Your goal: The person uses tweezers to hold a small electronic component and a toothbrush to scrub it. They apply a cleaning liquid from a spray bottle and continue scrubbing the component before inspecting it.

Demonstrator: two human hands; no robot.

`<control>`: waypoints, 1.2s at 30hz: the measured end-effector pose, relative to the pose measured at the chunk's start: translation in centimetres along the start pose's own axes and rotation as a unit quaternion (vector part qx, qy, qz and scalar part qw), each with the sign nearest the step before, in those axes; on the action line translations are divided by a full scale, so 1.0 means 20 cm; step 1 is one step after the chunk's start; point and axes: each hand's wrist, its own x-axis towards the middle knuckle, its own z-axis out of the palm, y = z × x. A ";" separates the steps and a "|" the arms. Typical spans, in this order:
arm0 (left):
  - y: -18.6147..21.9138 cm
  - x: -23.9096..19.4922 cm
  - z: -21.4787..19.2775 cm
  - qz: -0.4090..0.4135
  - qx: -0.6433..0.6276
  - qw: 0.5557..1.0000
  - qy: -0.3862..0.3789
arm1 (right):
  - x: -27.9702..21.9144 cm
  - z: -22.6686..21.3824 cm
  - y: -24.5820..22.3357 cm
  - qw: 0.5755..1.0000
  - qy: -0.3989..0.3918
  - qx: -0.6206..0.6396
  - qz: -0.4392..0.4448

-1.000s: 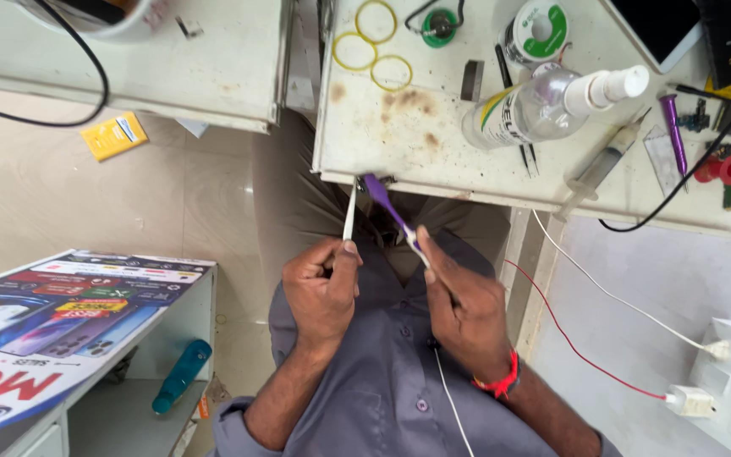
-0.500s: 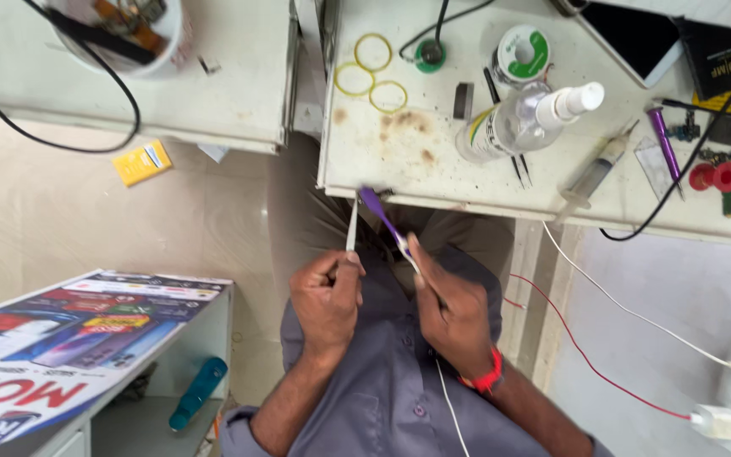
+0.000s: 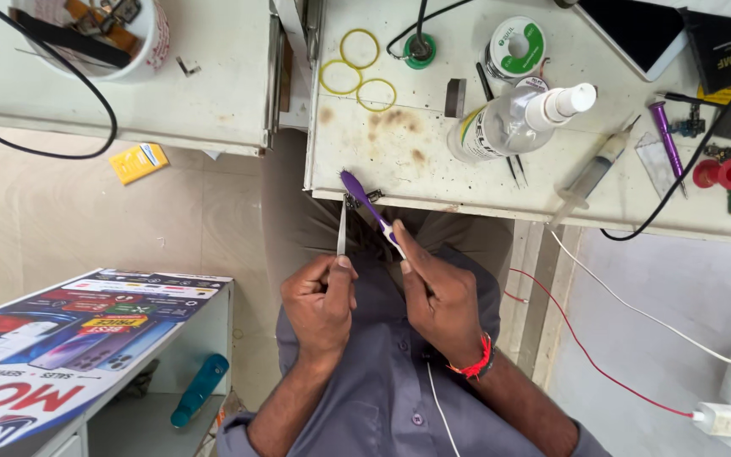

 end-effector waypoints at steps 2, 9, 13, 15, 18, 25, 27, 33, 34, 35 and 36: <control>0.02 0.02 -0.01 0.011 -0.001 1.000 -0.003 | 0.02 0.00 -0.02 1.000 0.000 0.010 0.000; 0.00 -0.01 -0.01 -0.009 0.025 1.000 0.006 | -0.08 0.04 0.09 1.000 -0.001 0.020 0.000; 0.02 0.03 -0.01 0.009 0.028 1.000 -0.003 | -0.26 -0.06 0.17 0.999 0.003 0.031 -0.006; 0.02 0.03 -0.02 0.008 0.024 1.000 -0.005 | -0.36 -0.12 0.23 0.994 0.031 0.025 0.098; 0.01 0.03 -0.01 0.006 0.021 1.000 -0.010 | -0.39 -0.13 0.30 0.989 0.053 0.037 0.131; 0.01 0.03 -0.01 -0.009 0.005 1.000 -0.013 | -0.13 0.08 0.20 0.996 0.006 0.082 -0.019; 0.01 0.03 -0.02 -0.003 0.000 1.000 -0.017 | -0.11 0.06 0.16 0.999 0.013 0.036 0.030; 0.00 0.04 -0.02 0.000 -0.008 1.000 -0.024 | -0.12 -0.07 0.12 0.994 0.082 -0.007 0.066; -0.01 0.04 -0.03 0.002 -0.007 1.000 -0.028 | -0.11 -0.07 0.11 0.997 0.074 -0.013 0.036; 0.00 0.03 -0.03 -0.002 -0.005 1.000 -0.024 | -0.10 -0.06 0.11 0.998 0.051 -0.020 0.014; 0.00 0.04 -0.03 -0.002 -0.004 1.000 -0.021 | -0.08 -0.05 0.10 0.999 0.030 -0.028 -0.011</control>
